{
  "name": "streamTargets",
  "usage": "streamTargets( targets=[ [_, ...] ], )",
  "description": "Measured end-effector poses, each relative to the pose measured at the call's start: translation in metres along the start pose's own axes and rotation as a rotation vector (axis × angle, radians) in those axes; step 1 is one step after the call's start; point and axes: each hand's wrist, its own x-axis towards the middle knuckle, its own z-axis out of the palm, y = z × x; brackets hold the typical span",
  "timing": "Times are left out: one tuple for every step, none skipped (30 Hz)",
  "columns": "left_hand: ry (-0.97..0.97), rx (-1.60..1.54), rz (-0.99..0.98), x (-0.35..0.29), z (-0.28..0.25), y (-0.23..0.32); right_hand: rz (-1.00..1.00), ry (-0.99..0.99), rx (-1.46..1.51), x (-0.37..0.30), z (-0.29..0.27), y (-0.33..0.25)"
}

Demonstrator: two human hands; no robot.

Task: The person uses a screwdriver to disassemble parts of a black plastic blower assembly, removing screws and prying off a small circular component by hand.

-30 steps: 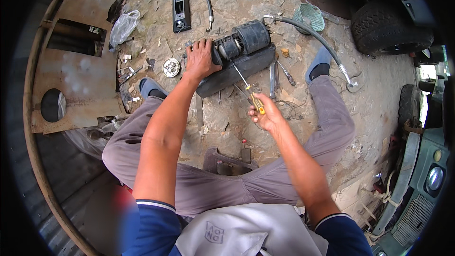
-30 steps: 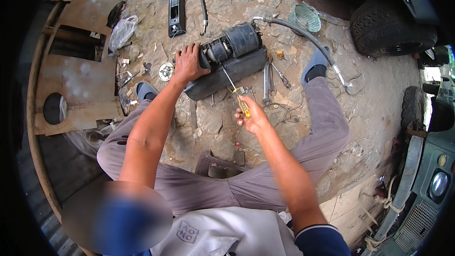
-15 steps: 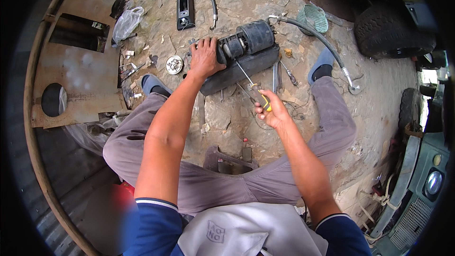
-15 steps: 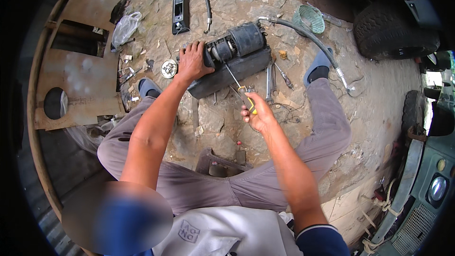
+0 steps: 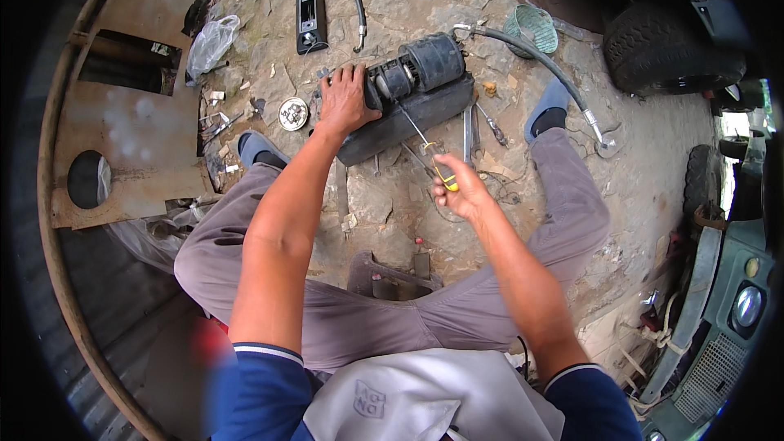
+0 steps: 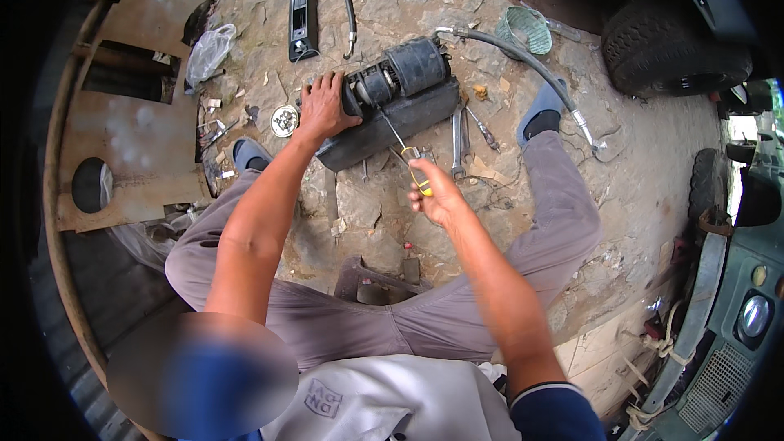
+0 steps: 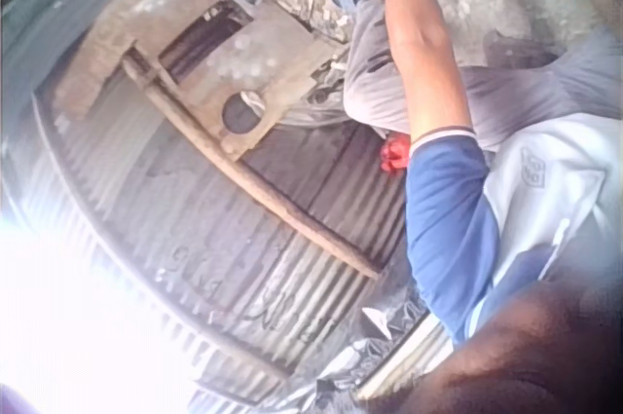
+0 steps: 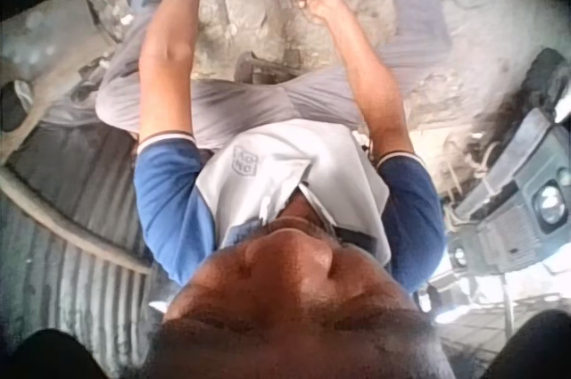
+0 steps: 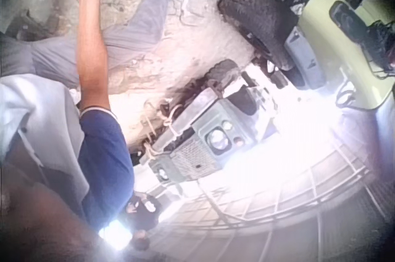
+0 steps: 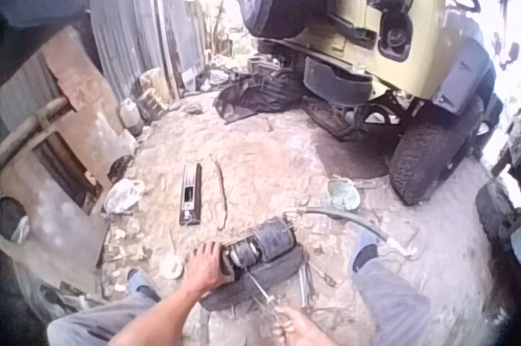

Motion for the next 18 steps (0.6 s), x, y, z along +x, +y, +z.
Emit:
streamTargets(
  targets=[
    [-0.005, 0.008, -0.006, -0.003, 0.001, -0.001, 0.021, -0.073, 0.088, 0.002, 0.000, 0.003],
    [0.021, 0.015, 0.002, -0.002, 0.002, 0.000, 0.039, -0.136, 0.191, 0.004, -0.001, 0.006],
    [0.046, 0.023, 0.010, -0.003, 0.004, 0.002, 0.056, -0.201, 0.293, 0.006, -0.001, 0.009],
    [0.071, 0.032, 0.016, -0.003, 0.004, 0.001, 0.073, -0.268, 0.395, 0.009, 0.000, 0.012],
    [0.064, 0.025, 0.017, -0.001, 0.004, 0.002, 0.088, -0.325, 0.494, 0.009, -0.002, 0.015],
    [0.057, 0.018, 0.017, 0.000, 0.004, 0.002, 0.109, -0.385, 0.593, 0.010, -0.003, 0.017],
    [0.050, 0.011, 0.017, 0.002, 0.003, 0.003, 0.004, -0.310, 0.382, 0.014, -0.005, 0.017],
    [0.054, 0.008, 0.022, 0.002, 0.005, 0.002, -0.089, -0.191, 0.120, 0.013, -0.006, 0.014],
    [0.058, 0.004, 0.028, 0.004, 0.007, 0.003, -0.207, -0.069, -0.143, 0.011, -0.004, 0.013],
    [0.061, -0.001, 0.034, 0.003, 0.009, 0.003, -0.284, 0.037, -0.357, 0.010, -0.007, 0.012],
    [0.031, 0.004, 0.020, 0.004, 0.007, 0.003, -0.330, 0.110, -0.500, 0.009, -0.008, 0.007],
    [0.002, 0.008, 0.007, 0.003, 0.005, 0.003, -0.320, 0.131, -0.498, 0.009, -0.008, 0.005],
    [-0.028, 0.011, -0.005, 0.004, 0.003, 0.004, -0.274, 0.120, -0.411, 0.007, -0.006, 0.005],
    [-0.005, 0.013, 0.001, 0.002, 0.003, 0.002, -0.188, 0.062, -0.258, 0.004, -0.001, 0.006],
    [0.018, 0.015, 0.006, -0.001, 0.003, 0.000, -0.143, -0.040, -0.111, 0.007, -0.002, 0.006],
    [0.040, 0.018, 0.012, -0.003, 0.003, -0.002, -0.081, -0.136, 0.028, 0.008, -0.003, 0.006],
    [0.034, 0.019, 0.009, -0.002, 0.003, 0.000, -0.027, -0.225, 0.181, 0.010, -0.006, 0.007],
    [0.028, 0.021, 0.005, -0.001, 0.002, 0.003, 0.029, -0.316, 0.334, 0.013, -0.009, 0.009]
  ],
)
